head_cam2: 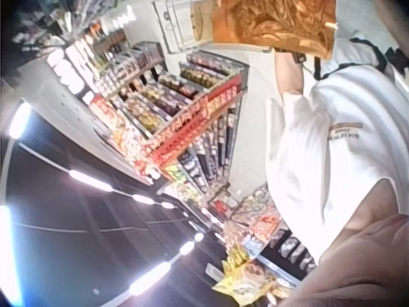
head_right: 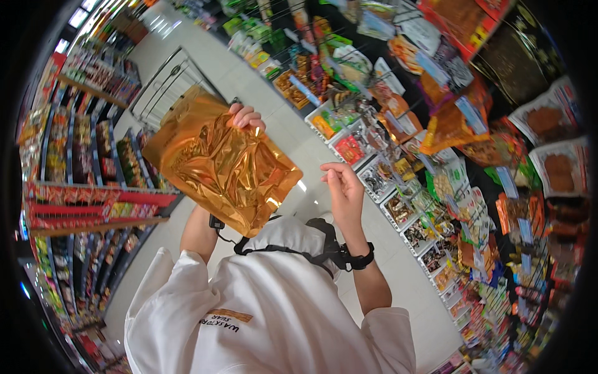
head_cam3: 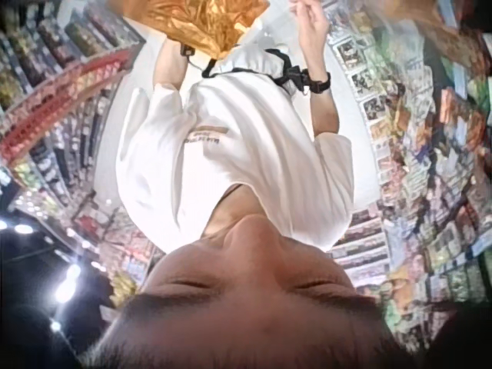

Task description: The person selects several snack packages from a supermarket shelf and places them into a shopping cart.

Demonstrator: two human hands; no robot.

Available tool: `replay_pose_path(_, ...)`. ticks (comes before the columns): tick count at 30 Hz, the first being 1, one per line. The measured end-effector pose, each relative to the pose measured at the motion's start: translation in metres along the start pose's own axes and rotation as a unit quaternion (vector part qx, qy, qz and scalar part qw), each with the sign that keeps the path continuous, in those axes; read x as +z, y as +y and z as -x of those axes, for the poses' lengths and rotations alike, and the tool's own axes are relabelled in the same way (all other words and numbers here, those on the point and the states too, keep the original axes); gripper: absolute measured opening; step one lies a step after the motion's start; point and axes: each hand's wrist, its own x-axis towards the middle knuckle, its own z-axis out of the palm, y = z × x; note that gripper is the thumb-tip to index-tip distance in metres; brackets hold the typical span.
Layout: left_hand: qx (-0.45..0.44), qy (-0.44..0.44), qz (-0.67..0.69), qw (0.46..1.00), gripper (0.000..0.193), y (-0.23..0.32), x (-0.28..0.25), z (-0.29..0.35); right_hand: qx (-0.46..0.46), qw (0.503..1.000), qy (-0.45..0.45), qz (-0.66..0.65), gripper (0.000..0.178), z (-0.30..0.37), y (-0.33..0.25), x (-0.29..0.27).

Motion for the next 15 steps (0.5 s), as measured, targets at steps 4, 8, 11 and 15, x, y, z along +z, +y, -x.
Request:
replay_pose_path(4,0.007,0.005,0.036,0.999,0.010,0.036,0.018,0.018,0.024,0.998,-0.063,-0.001,0.017,-0.004,0.004,0.040)
replay_pose_path(8,-0.031,-0.171,0.087,0.981,0.008,0.081,0.000,0.026,0.041,0.993,-0.110,0.009,0.022,0.001,0.006,0.076)
replay_pose_path(11,-0.011,-0.192,0.121,0.974,0.012,0.092,0.011,0.035,0.059,0.985,-0.162,0.013,0.030,0.004,-0.002,0.098)
replay_pose_path(15,0.050,-0.135,0.179,0.973,0.013,0.101,0.026,0.057,0.110,0.971,-0.208,-0.048,0.036,0.016,-0.008,0.121)
